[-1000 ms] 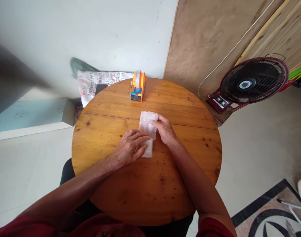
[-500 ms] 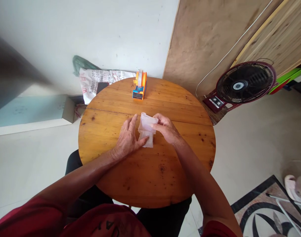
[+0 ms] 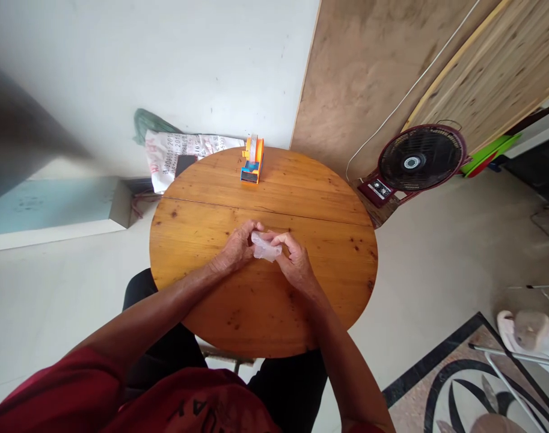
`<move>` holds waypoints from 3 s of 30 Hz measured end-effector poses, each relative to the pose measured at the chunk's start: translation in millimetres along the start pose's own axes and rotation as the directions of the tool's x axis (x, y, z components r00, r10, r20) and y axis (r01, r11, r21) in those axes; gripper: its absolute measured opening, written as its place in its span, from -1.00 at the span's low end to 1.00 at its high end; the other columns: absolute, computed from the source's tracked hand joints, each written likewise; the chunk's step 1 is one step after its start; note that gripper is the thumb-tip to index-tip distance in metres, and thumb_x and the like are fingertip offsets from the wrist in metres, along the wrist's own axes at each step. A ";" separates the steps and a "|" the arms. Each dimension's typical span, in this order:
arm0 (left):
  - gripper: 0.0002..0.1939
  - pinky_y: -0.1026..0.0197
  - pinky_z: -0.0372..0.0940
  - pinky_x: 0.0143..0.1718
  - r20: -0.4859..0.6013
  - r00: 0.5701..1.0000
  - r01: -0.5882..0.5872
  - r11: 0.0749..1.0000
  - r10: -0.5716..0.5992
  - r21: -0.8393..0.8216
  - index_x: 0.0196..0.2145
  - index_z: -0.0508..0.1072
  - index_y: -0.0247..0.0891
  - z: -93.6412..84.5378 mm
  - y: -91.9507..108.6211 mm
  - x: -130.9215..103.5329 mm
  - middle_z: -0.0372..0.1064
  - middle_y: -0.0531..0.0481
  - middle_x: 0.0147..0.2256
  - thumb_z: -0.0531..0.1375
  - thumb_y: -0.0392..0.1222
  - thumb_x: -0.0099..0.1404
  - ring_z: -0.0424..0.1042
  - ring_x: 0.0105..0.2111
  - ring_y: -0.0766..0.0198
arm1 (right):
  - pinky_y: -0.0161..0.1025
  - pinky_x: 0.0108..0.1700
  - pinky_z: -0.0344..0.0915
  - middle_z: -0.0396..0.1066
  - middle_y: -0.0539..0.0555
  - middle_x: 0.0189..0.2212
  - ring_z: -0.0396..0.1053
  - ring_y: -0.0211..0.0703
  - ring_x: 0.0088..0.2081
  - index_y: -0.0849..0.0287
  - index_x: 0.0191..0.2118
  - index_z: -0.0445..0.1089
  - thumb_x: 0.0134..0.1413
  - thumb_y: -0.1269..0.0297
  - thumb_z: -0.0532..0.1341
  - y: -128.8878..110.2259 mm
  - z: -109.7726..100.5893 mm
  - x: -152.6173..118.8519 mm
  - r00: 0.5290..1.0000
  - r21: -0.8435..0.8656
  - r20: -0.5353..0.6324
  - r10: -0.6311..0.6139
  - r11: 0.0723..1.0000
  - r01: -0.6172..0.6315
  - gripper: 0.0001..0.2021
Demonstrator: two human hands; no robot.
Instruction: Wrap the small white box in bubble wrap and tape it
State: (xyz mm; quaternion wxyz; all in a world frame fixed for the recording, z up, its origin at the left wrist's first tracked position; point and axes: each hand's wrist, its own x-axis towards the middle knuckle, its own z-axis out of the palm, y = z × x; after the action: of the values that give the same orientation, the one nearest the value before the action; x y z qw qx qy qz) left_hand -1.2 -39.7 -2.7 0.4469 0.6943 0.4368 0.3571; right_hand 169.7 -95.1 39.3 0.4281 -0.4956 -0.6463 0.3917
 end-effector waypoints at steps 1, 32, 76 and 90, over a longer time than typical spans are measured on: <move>-0.74 0.13 0.37 -0.22 -0.012 1.000 -0.007 1.000 0.008 0.010 -0.15 0.37 -0.21 0.0 0.2 -0.2 0.47 -0.05 -0.24 0.25 -0.23 0.17 0.45 -0.23 0.16 | -0.01 0.17 0.28 0.50 0.07 0.01 0.40 -0.01 0.12 0.03 -0.25 0.34 0.21 0.19 0.19 0.9 1.1 -1.7 1.000 -0.024 -0.005 -0.017 1.000 0.017 -0.93; -0.48 -0.12 0.20 0.28 0.360 0.794 -0.608 0.612 0.490 0.506 0.22 0.33 -0.30 -45.4 -4.8 -37.6 0.22 -0.26 0.28 0.14 -0.35 0.30 0.11 0.34 -0.05 | 0.05 0.19 0.31 0.46 0.19 0.08 0.34 0.01 0.20 0.09 -0.17 0.37 0.15 0.48 0.10 21.5 2.6 -18.0 0.899 -0.519 0.131 -0.418 0.744 0.422 -0.80; -0.32 0.15 0.32 -0.11 0.489 0.863 0.468 0.565 -0.127 -0.679 -0.04 0.51 -0.33 -10.2 16.8 20.2 0.53 -0.19 -0.10 0.53 -0.05 -0.10 0.51 -0.18 0.13 | 0.02 0.08 0.42 0.41 0.21 0.15 0.44 0.07 0.09 0.07 0.35 0.06 -0.05 0.09 0.42 37.8 -13.7 17.5 0.987 0.167 0.042 0.155 0.973 -0.160 -0.13; -0.42 0.14 0.36 -0.13 0.417 0.900 0.421 0.513 -0.132 -0.748 -0.09 0.51 -0.33 -6.4 16.0 18.4 0.54 -0.13 -0.15 0.53 -0.14 -0.07 0.51 -0.24 0.20 | 0.02 0.06 0.37 0.46 0.19 0.05 0.46 0.00 -0.03 0.07 0.32 0.11 0.06 0.06 0.35 44.8 -14.9 15.9 0.991 0.001 -0.134 -0.012 1.000 0.012 -0.25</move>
State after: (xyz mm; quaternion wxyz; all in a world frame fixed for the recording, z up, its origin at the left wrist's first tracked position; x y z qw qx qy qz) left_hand 4.4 -24.1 16.3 0.8317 0.3708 0.2500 0.3292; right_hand 195.2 -69.3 5.0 0.4733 -0.5163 -0.6187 0.3558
